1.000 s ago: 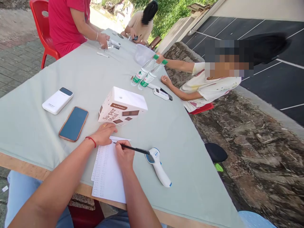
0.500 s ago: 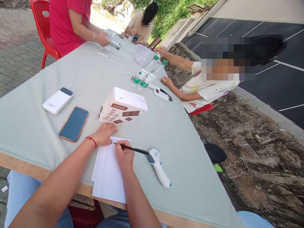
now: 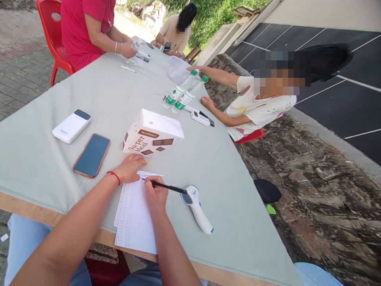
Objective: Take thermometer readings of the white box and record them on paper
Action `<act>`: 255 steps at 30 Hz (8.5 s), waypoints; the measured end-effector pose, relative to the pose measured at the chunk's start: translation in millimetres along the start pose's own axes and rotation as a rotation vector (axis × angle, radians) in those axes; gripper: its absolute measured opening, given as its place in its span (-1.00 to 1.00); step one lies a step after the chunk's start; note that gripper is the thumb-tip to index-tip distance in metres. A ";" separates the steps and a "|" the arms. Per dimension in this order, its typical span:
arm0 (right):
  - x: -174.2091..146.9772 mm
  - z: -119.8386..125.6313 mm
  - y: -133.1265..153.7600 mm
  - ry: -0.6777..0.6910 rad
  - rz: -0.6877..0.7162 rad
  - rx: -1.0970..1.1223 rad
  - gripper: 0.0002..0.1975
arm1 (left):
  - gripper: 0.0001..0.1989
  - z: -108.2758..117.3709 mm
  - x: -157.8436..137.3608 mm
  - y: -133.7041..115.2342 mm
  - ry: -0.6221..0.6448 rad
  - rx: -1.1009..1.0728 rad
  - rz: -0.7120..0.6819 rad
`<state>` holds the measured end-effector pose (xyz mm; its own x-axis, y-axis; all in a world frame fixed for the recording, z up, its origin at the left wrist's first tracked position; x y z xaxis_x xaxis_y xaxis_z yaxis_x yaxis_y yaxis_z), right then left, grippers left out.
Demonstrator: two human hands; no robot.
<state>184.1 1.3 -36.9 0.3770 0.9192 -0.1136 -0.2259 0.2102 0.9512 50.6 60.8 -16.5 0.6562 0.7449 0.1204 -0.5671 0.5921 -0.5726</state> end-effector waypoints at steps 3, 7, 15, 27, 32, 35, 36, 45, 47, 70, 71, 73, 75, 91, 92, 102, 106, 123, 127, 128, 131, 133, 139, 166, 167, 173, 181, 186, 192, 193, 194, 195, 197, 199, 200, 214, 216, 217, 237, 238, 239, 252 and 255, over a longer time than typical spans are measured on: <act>0.3 -0.8 -1.0 0.009 0.011 -0.001 -0.88 | -0.42 -0.4 0.0 0.1 0.004 -0.002 0.004; 0.6 -1.3 -1.9 0.006 0.021 -0.007 -0.88 | -0.43 -1.2 0.3 1.1 -0.019 0.005 -0.013; -0.5 -1.0 1.1 0.017 -0.003 -0.012 -0.90 | -0.41 -1.5 0.7 1.4 0.002 -0.004 0.008; 0.7 1.2 -1.6 -0.010 -0.029 -0.014 -0.89 | -0.41 -0.2 0.6 0.5 0.017 0.003 0.015; 0.8 3.1 -1.9 -0.038 -0.022 0.027 -0.88 | -0.40 -1.0 1.1 1.5 0.011 -0.003 0.010; 0.8 2.0 -2.4 -0.022 -0.018 0.013 -0.88 | -0.40 -0.5 0.5 0.9 0.014 -0.013 0.010; 0.9 1.6 -2.6 -0.018 -0.015 0.012 -0.88 | -0.40 -0.4 0.3 0.7 0.015 -0.015 0.012; 0.8 1.6 -1.3 -0.029 -0.004 0.014 -0.89 | -0.39 3.4 -0.6 -2.9 0.027 -0.037 0.027; 0.7 1.5 -1.0 -0.019 -0.009 0.016 -0.89 | -0.40 4.0 -0.7 -3.6 0.027 -0.037 0.028; 2.8 2.7 -4.3 -0.046 0.024 0.020 -0.91 | -0.40 -0.1 -0.2 0.7 0.007 -0.012 0.002; 2.6 2.4 -4.2 -0.043 0.018 0.023 -0.91 | -0.40 0.4 -0.2 0.1 0.009 -0.010 0.004; 2.5 1.9 -4.6 -0.037 0.008 0.022 -0.91 | -0.40 1.4 -0.2 -1.1 0.011 -0.014 0.008; 2.7 2.4 -5.1 -0.036 0.011 0.011 -0.92 | -0.40 1.7 -0.1 -1.2 0.005 -0.021 0.010; 11.4 14.8 -11.7 -0.013 0.428 -0.297 -0.64 | -0.93 39.9 -15.4 -1.0 -0.766 -0.221 0.128; 11.4 17.1 -12.4 0.012 0.453 -0.364 -0.63 | -0.92 44.6 -19.5 3.0 -0.881 -0.196 0.173; -11.5 46.0 -26.5 0.027 0.453 -0.850 -0.53 | -0.08 36.1 -4.7 55.8 -0.737 -0.312 0.217; -1.1 96.9 -28.8 -0.243 0.403 -0.866 -0.52 | -0.06 40.7 -5.0 62.3 -0.762 -0.426 0.258; -13.4 86.9 23.1 0.040 -0.044 0.302 -0.63 | -0.42 31.6 -7.6 22.5 -0.852 -1.280 0.219; -33.1 52.6 60.9 0.167 0.017 0.455 -0.62 | -0.43 22.8 -4.8 12.9 -0.759 -1.210 0.207; -35.4 47.6 66.0 0.176 0.018 0.452 -0.62 | -0.43 21.0 -4.5 11.1 -0.738 -1.178 0.207; -38.4 41.6 71.3 0.154 -0.015 0.432 -0.61 | -0.43 17.6 -4.7 7.4 -0.699 -1.127 0.222; -38.9 43.4 69.3 0.108 -0.048 0.430 -0.59 | -0.44 17.5 -5.8 5.7 -0.703 -1.119 0.230; -34.0 43.0 57.1 0.123 -0.111 0.431 -0.58 | -0.45 17.9 -7.2 3.3 -0.712 -1.106 0.219; -54.0 39.9 99.3 0.165 -0.049 0.440 -0.61 | -0.44 21.9 -6.8 9.9 -0.801 -1.125 0.217; -57.5 40.7 108.3 0.174 -0.024 0.445 -0.62 | -0.44 23.3 -7.1 11.0 -0.826 -1.117 0.229; -78.0 45.2 161.9 0.301 0.141 0.465 -0.64 | -0.45 30.7 -8.2 20.1 -0.957 -1.077 0.269; -98.1 53.4 196.2 0.309 0.312 0.492 -0.60 | -0.46 35.2 -11.6 32.2 -1.058 -0.942 0.318; -87.5 62.4 178.9 0.209 0.329 0.453 -0.61 | -0.41 37.3 -13.8 40.3 -1.077 -0.875 0.315; -28.7 91.2 99.5 -0.037 0.122 0.048 -0.63 | -0.39 46.1 -14.2 37.3 -1.023 -0.809 0.280; -16.2 97.5 80.1 -0.077 0.074 -0.081 -0.62 | -0.40 48.2 -14.2 36.3 -1.012 -0.747 0.270; -4.3 104.6 59.9 -0.121 0.027 -0.216 -0.62 | -0.43 50.0 -14.4 35.6 -1.006 -0.664 0.264; 6.6 112.4 39.8 -0.168 -0.017 -0.351 -0.61 | -0.45 51.2 -14.5 35.2 -1.000 -0.571 0.261; 23.8 127.6 2.5 -0.221 -0.085 -0.586 -0.59 | -0.47 51.0 -14.9 35.9 -0.999 -0.406 0.270; 33.9 140.7 -26.6 -0.238 -0.105 -0.753 -0.56 | -0.45 48.8 -16.6 38.0 -1.038 -0.312 0.300; 35.9 145.7 -36.3 -0.255 -0.073 -0.816 -0.56 | -0.46 47.4 -18.0 39.1 -1.067 -0.291 0.325; -2.8 97.4 -27.7 0.316 0.638 -0.800 -0.69 | -0.55 35.4 -18.5 37.3 -0.925 -0.512 0.564; -0.1 101.9 -24.4 0.331 0.636 -0.741 -0.73 | -0.60 33.2 -18.0 36.4 -0.940 -0.520 0.568; 1.0 103.9 -22.5 0.319 0.631 -0.694 -0.75 | -0.61 31.8 -17.7 35.4 -0.943 -0.523 0.571; 3.3 -0.2 -1.3 0.052 -0.031 0.137 -0.89 | -0.65 12.5 -0.2 4.5 -0.790 -0.410 0.358; 2.6 0.9 -1.6 0.040 -0.026 0.119 -0.89 | -0.63 11.6 1.9 3.7 -0.800 -0.425 0.334; 1.7 1.7 -1.2 0.028 -0.021 0.103 -0.90 | -0.62 10.8 4.0 2.8 -0.811 -0.439 0.307; -5.2 6.1 3.6 0.035 0.040 -0.033 -0.90 | -0.66 9.9 13.5 -3.7 -0.869 -0.523 0.151; -5.9 5.5 3.1 0.051 0.031 -0.040 -0.91 | -0.66 10.7 13.5 -4.3 -0.881 -0.536 0.140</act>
<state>186.1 -5.4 -31.7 0.3231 0.9411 -0.0994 -0.2731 0.1933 0.9424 56.6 71.7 -3.7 -0.1162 0.8847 0.4515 -0.1731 0.4295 -0.8863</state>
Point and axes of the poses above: each hand's wrist, its own x-axis towards the middle knuckle, its own z-axis out of the back of the hand, y = z × x, the point moved 4 cm from there along x, towards the middle knuckle, and after that the axes turned 9 degrees about -z, right-handed, at the moved point
